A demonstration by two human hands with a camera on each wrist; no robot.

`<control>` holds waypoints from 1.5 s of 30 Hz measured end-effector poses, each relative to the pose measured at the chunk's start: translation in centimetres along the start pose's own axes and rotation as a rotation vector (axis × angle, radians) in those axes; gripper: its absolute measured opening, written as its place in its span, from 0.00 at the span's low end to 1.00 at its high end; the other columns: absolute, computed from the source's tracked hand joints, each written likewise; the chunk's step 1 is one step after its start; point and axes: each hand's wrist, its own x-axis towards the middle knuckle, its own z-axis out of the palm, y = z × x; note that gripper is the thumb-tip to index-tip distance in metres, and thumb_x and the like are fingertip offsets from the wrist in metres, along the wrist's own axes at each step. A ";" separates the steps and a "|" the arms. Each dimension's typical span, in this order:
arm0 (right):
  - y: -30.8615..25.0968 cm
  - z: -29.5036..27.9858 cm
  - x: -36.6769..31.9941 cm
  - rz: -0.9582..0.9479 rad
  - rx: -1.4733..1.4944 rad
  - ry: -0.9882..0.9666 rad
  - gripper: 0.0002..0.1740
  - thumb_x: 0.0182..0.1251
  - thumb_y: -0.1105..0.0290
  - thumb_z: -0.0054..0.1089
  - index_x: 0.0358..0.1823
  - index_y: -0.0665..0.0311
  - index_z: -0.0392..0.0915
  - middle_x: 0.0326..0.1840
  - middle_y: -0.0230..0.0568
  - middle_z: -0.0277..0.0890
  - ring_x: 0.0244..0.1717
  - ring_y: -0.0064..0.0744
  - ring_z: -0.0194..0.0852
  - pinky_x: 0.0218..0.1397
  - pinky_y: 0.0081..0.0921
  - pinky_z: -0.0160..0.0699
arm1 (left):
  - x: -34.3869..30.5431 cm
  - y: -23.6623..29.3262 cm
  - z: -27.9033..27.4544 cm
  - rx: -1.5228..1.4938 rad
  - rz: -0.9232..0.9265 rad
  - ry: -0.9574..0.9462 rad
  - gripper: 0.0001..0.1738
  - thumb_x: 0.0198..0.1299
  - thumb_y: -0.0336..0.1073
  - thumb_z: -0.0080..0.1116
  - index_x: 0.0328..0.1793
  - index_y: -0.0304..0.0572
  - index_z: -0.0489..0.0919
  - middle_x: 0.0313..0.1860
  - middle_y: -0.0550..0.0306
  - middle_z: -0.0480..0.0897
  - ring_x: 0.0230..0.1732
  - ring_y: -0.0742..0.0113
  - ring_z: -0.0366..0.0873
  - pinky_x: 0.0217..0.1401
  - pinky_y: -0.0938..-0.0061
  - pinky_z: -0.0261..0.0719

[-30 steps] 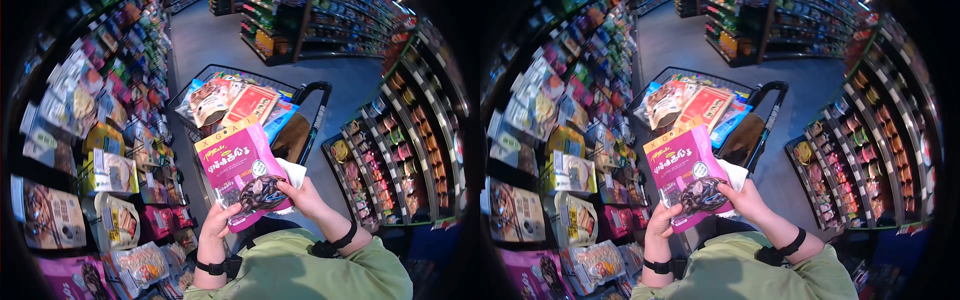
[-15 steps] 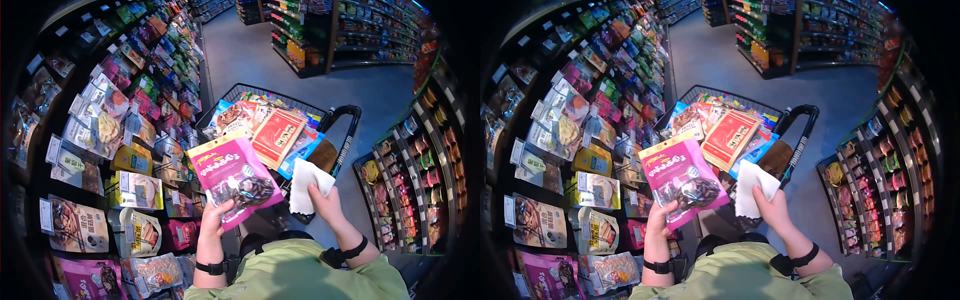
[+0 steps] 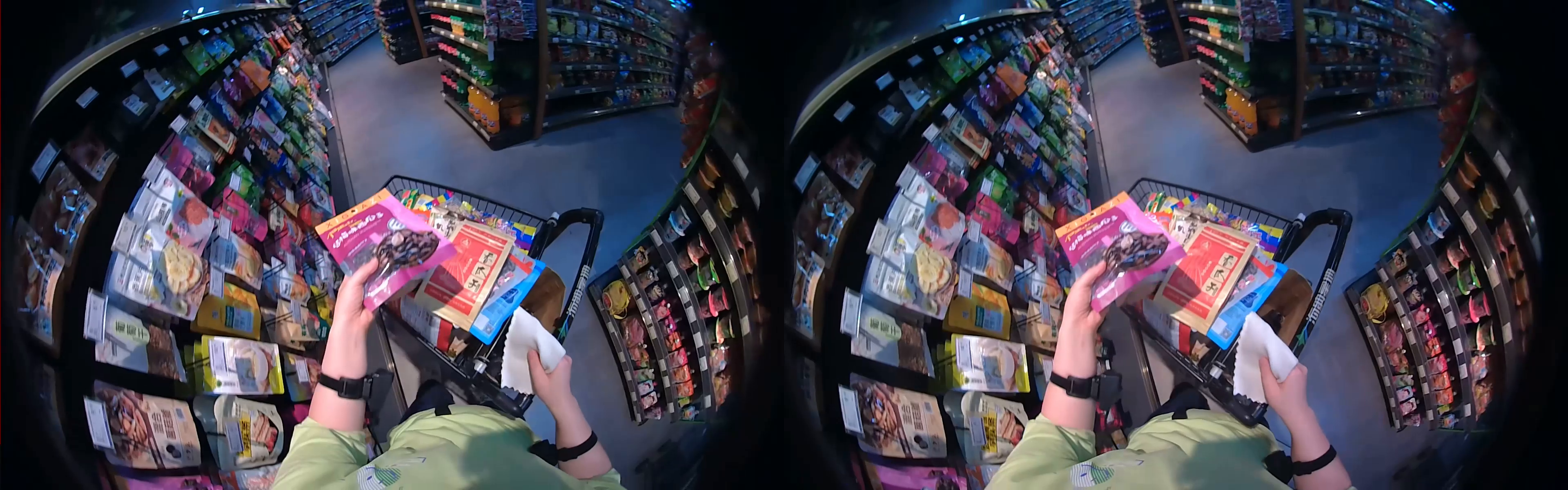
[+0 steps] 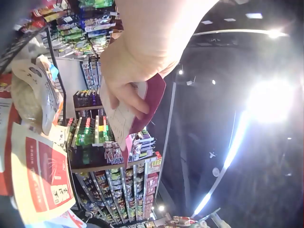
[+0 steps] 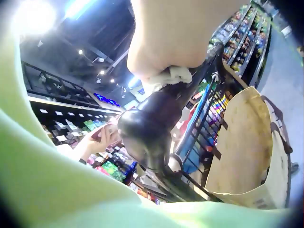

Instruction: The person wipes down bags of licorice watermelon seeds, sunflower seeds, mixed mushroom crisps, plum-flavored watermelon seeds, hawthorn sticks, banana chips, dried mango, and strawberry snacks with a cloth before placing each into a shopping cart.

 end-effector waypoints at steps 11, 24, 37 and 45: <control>-0.3 2.1 -0.4 0.097 -0.179 0.234 0.13 0.56 0.73 0.59 0.42 0.71 0.78 0.33 0.52 0.80 0.37 0.45 0.82 0.41 0.31 0.77 | 10.9 -3.7 -4.8 0.405 -0.004 0.185 0.34 0.55 0.42 0.59 0.68 0.50 0.60 0.55 0.60 0.68 0.54 0.65 0.67 0.56 0.61 0.65; -1.6 4.0 -0.3 0.110 -0.312 0.298 0.11 0.56 0.74 0.58 0.40 0.72 0.78 0.32 0.54 0.79 0.36 0.49 0.81 0.39 0.32 0.77 | 18.7 0.2 -5.8 1.824 0.480 0.022 0.55 0.40 0.66 0.62 0.75 0.58 0.53 0.76 0.40 0.41 0.75 0.35 0.30 0.69 0.36 0.29; -1.7 4.6 0.1 0.195 -0.362 0.363 0.12 0.56 0.75 0.57 0.42 0.73 0.77 0.35 0.51 0.80 0.41 0.43 0.82 0.45 0.31 0.75 | 23.3 1.3 -5.5 1.609 0.289 -0.534 0.48 0.34 0.41 0.67 0.68 0.45 0.63 0.60 0.38 0.70 0.62 0.48 0.69 0.64 0.67 0.67; -1.0 4.4 0.2 0.171 -0.345 0.383 0.12 0.56 0.75 0.57 0.41 0.73 0.77 0.34 0.52 0.80 0.39 0.45 0.82 0.44 0.32 0.75 | 27.2 4.9 -10.1 1.021 0.103 -0.501 0.30 0.48 0.26 0.50 0.63 0.43 0.71 0.42 0.60 0.79 0.42 0.74 0.75 0.47 0.79 0.73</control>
